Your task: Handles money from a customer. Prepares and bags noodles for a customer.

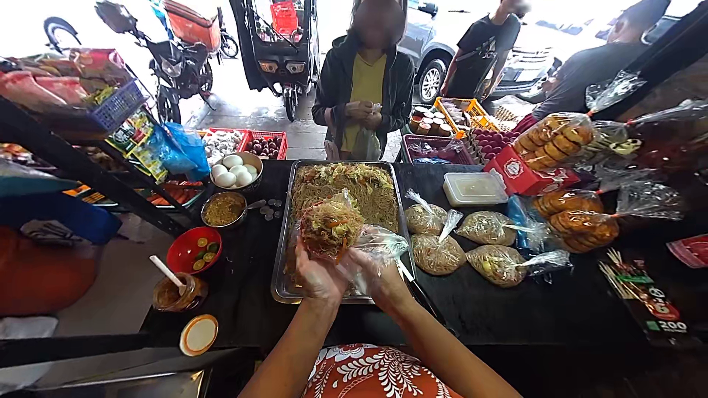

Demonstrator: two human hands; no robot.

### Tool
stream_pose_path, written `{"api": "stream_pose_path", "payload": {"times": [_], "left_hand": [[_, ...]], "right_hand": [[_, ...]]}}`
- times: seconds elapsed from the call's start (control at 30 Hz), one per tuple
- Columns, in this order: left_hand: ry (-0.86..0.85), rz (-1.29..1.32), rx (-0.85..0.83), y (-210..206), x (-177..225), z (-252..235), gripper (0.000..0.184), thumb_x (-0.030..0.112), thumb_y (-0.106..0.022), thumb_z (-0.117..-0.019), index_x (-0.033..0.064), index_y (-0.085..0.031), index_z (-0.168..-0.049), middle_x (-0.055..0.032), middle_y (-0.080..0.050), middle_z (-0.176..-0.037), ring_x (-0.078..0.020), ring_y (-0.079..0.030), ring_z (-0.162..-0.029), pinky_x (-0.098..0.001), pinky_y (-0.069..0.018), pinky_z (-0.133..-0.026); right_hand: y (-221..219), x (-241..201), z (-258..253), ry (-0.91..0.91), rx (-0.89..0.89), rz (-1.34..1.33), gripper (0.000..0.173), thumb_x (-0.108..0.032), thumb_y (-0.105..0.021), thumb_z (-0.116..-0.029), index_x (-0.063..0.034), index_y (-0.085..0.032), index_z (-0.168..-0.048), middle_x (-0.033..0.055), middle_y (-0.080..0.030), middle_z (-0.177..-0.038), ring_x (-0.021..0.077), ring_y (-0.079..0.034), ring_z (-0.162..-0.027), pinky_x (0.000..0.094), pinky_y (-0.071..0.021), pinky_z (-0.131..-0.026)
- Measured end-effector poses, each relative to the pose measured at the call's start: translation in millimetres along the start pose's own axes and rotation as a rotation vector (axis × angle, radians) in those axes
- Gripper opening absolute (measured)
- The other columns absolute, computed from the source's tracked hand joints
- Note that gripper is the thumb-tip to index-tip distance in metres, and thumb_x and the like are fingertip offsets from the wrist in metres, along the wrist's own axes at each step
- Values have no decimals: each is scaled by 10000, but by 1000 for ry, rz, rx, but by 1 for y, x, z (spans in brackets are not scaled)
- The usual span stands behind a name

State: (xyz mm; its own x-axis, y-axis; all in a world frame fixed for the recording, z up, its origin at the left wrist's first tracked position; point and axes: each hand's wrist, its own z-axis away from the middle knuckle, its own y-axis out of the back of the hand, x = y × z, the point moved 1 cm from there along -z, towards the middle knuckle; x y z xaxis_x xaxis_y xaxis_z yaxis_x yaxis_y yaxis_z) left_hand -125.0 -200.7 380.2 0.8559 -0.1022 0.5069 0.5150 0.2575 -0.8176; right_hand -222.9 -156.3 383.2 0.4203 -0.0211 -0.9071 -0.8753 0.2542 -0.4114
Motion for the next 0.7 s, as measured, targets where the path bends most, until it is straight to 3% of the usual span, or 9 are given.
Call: {"api": "stream_pose_path", "payload": {"times": [0.1, 0.17, 0.3, 0.4, 0.47, 0.5, 0.6, 0.7], "left_hand": [[53, -21, 18, 2, -3, 1, 620, 553, -131, -1077, 187, -451, -1461, -98, -611, -1329, -252, -607, -1211, -525, -529, -963], [64, -45, 26, 0, -4, 3, 620, 561, -135, -1075, 179, -467, -1432, -98, -618, -1304, -249, -616, -1189, -517, -537, -944], [76, -2, -43, 0, 1, 4, 610, 558, -162, -1082, 164, -466, -1435, -104, -608, -1324, -260, -599, -1217, -521, -519, -982], [234, 66, 6, -2, 3, -2, 648, 611, -129, -1042, 169, -522, -1308, -113, -662, -1169, -282, -669, -1051, -523, -573, -805], [349, 39, -32, -1, 0, -10, 689, 637, -108, -1028, 169, -547, -1279, -122, -672, -1148, -292, -665, -1052, -546, -565, -815], [400, 31, -122, 4, -4, -13, 682, 627, -117, -1032, 170, -580, -1237, -110, -700, -1106, -269, -690, -1021, -513, -593, -801], [527, -123, -226, 10, 2, -4, 386, 210, -232, -1109, 78, -596, -1120, -93, -724, -957, -190, -721, -903, -366, -613, -795], [548, -335, -154, -8, 26, 21, 320, 43, -221, -1098, 1, -508, -1232, -74, -668, -1047, -125, -659, -1003, -268, -546, -921]], "right_hand": [[-2, -2, -2, -47, -51, -49, 682, 18, -607, -954, 6, -268, -1545, 179, -632, -1253, 217, -691, -1064, 384, -599, -939], [-1, -5, -5, -45, -86, -58, 709, 6, -590, -938, 0, -233, -1551, 155, -620, -1244, 195, -684, -1049, 372, -597, -927], [6, -19, -8, -102, -56, -96, 584, 14, -562, -943, 11, -336, -1482, 127, -669, -1137, 178, -709, -952, 364, -621, -853], [14, -44, -6, -188, -59, -105, 439, -4, -537, -979, -13, -402, -1396, 67, -686, -1014, 135, -710, -872, 318, -621, -803], [18, -57, -6, -230, -87, -120, 373, -11, -521, -972, -31, -447, -1336, 44, -705, -947, 128, -717, -827, 307, -623, -769], [20, -65, -5, -243, -115, -119, 357, -12, -513, -980, -43, -458, -1332, 32, -715, -949, 121, -723, -836, 300, -626, -772], [25, -80, -4, -292, -181, -146, 383, -20, -518, -969, -65, -483, -1348, 25, -735, -967, 126, -734, -864, 301, -630, -785], [26, -91, 0, -378, -117, -180, 330, 2, -520, -965, -56, -506, -1290, 46, -731, -949, 151, -738, -851, 322, -635, -771]]}}
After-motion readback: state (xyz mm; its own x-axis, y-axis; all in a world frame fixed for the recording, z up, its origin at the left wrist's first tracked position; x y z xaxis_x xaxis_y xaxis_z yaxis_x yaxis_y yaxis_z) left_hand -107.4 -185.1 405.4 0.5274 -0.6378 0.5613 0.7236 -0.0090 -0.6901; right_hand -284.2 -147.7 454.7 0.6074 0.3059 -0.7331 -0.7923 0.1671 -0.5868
